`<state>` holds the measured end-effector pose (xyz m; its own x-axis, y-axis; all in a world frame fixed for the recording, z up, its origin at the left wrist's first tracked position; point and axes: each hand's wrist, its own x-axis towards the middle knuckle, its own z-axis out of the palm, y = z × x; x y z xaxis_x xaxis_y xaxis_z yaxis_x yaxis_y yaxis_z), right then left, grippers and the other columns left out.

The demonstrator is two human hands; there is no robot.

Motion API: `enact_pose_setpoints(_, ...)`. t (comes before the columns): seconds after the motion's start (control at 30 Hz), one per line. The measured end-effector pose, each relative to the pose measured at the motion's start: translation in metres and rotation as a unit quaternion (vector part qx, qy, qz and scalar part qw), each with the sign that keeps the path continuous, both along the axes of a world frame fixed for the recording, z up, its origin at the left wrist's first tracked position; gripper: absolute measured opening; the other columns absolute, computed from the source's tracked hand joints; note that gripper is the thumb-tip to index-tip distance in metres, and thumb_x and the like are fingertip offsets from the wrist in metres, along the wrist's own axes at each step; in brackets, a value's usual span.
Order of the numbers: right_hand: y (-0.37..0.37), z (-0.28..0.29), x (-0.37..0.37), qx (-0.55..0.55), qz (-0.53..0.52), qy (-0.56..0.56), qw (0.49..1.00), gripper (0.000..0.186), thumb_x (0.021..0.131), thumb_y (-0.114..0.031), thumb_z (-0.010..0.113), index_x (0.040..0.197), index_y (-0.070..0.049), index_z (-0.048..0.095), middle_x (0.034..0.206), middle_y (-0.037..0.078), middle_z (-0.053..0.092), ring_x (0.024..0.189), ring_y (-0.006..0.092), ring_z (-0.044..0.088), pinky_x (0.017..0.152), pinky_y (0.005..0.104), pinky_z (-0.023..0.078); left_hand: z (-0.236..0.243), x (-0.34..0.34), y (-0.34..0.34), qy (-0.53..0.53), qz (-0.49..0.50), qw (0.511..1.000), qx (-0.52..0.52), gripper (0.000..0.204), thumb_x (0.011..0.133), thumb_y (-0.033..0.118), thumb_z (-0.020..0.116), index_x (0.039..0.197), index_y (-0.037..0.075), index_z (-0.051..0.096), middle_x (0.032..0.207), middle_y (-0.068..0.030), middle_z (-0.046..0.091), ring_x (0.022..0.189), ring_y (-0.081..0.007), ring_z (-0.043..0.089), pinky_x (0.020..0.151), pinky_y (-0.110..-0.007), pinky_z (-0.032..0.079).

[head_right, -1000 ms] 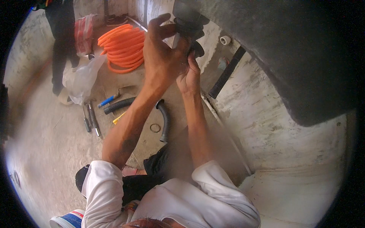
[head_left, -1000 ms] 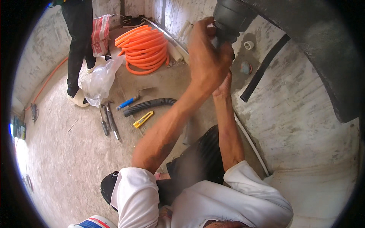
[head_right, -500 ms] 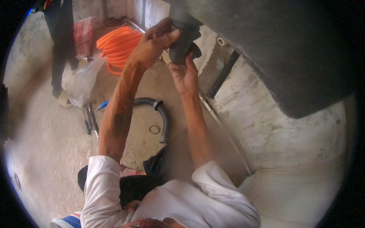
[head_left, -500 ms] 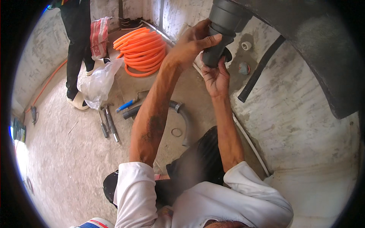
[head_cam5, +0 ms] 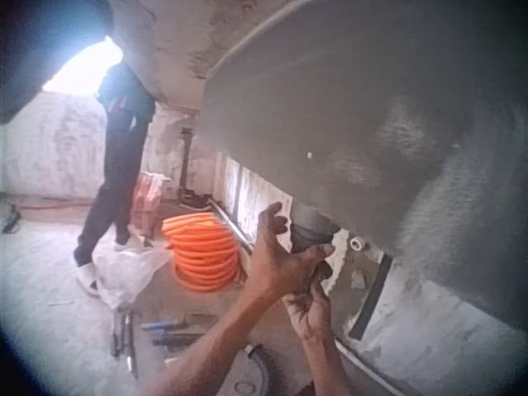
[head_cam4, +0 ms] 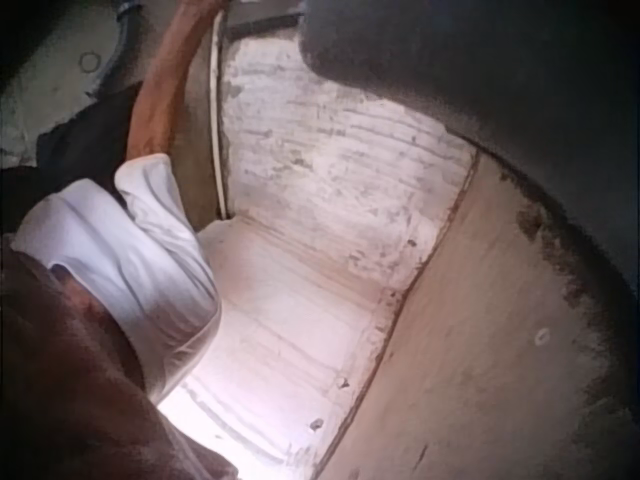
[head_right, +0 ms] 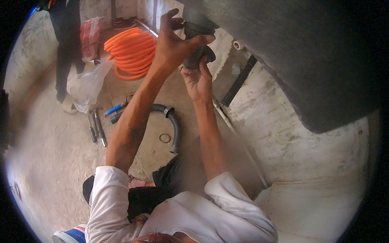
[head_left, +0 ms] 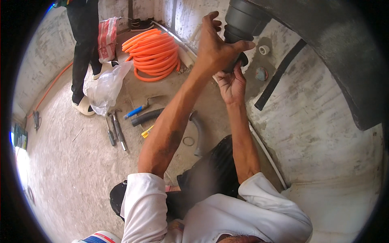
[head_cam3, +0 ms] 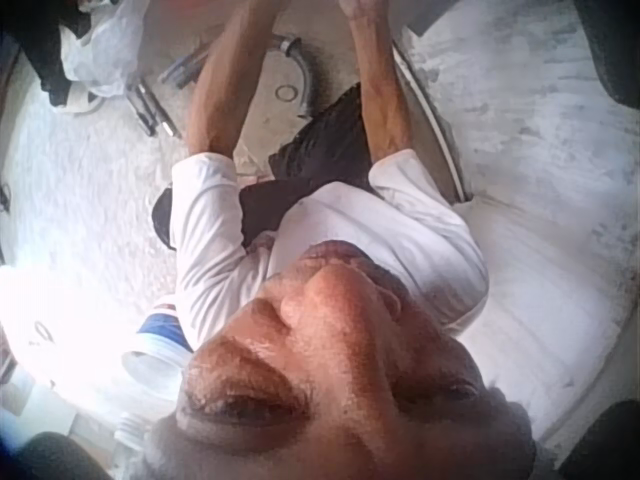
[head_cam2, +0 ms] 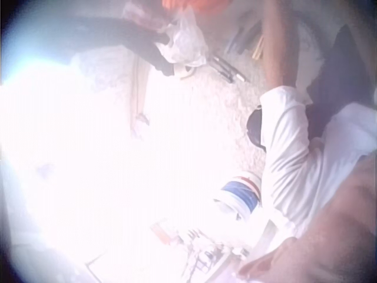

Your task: Connecting and adjusting a curved PVC drain pipe for a sink or tank.

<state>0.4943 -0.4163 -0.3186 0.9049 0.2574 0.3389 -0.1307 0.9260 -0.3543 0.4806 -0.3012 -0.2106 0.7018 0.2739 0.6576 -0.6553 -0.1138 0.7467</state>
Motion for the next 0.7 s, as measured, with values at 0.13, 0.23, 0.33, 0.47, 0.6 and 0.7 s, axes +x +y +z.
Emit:
enact_pose_setpoints(0.13,-0.005,0.001,0.000,0.010,0.044,-0.044,0.998,0.033,0.095,-0.029,0.062,0.123,-0.012,0.058,0.116,0.003,0.063,0.095,0.0175,0.055,0.076,0.0323,0.047,0.002,0.005,0.009,0.031,-0.206,0.977,-0.048,0.103,0.055,0.027,0.091,0.136,-0.009,0.038,0.115,-0.0223,0.061,0.107,-0.0322,0.061,0.091,-0.038,0.049)
enact_pose_setpoints(0.23,-0.009,-0.005,0.008,0.050,0.089,-0.052,0.993,0.040,0.097,-0.031,0.060,0.131,-0.010,0.054,0.125,0.005,0.059,0.105,0.0205,0.055,0.089,0.0344,0.047,0.005,-0.005,0.002,0.023,-0.113,0.993,0.018,0.104,0.055,0.023,0.090,0.138,-0.007,0.035,0.114,-0.0217,0.060,0.112,-0.0339,0.056,0.094,-0.041,0.045)
enact_pose_setpoints(0.33,0.004,0.005,-0.011,-0.058,-0.055,-0.021,0.997,0.052,0.092,-0.030,0.066,0.137,-0.011,0.048,0.136,0.006,0.053,0.124,0.0185,0.050,0.101,0.0367,0.044,0.006,-0.031,-0.015,0.028,0.102,0.993,0.049,0.099,0.058,0.019,0.086,0.138,-0.005,0.034,0.113,-0.0217,0.059,0.111,-0.0360,0.053,0.094,-0.046,0.041)
enact_pose_setpoints(0.47,0.003,0.003,-0.002,-0.052,-0.016,-0.029,0.998,0.056,0.093,-0.031,0.065,0.141,-0.010,0.043,0.143,0.006,0.047,0.132,0.0205,0.044,0.113,0.0400,0.035,-0.004,-0.049,-0.034,-0.013,0.161,0.987,0.018,0.091,0.062,0.016,0.083,0.137,-0.003,0.035,0.113,-0.0203,0.056,0.107,-0.0372,0.051,0.090,-0.047,0.039)
enact_pose_setpoints(0.6,0.003,0.010,0.003,-0.015,0.066,-0.001,0.998,0.056,0.094,-0.030,0.064,0.141,-0.009,0.043,0.142,0.006,0.048,0.131,0.0201,0.045,0.111,0.0397,0.037,-0.015,-0.047,-0.035,-0.070,0.226,0.967,0.092,0.089,0.063,0.020,0.083,0.136,-0.002,0.037,0.121,-0.0209,0.052,0.112,-0.0383,0.049,0.091,-0.049,0.039)
enact_pose_setpoints(0.7,0.001,0.004,-0.002,-0.034,0.013,-0.005,0.999,0.057,0.094,-0.029,0.064,0.142,-0.009,0.042,0.143,0.006,0.047,0.132,0.0203,0.045,0.111,0.0399,0.038,-0.007,-0.021,-0.012,-0.030,0.155,0.984,0.078,0.087,0.062,0.024,0.085,0.133,-0.002,0.043,0.119,-0.0218,0.053,0.108,-0.0384,0.052,0.088,-0.047,0.042)
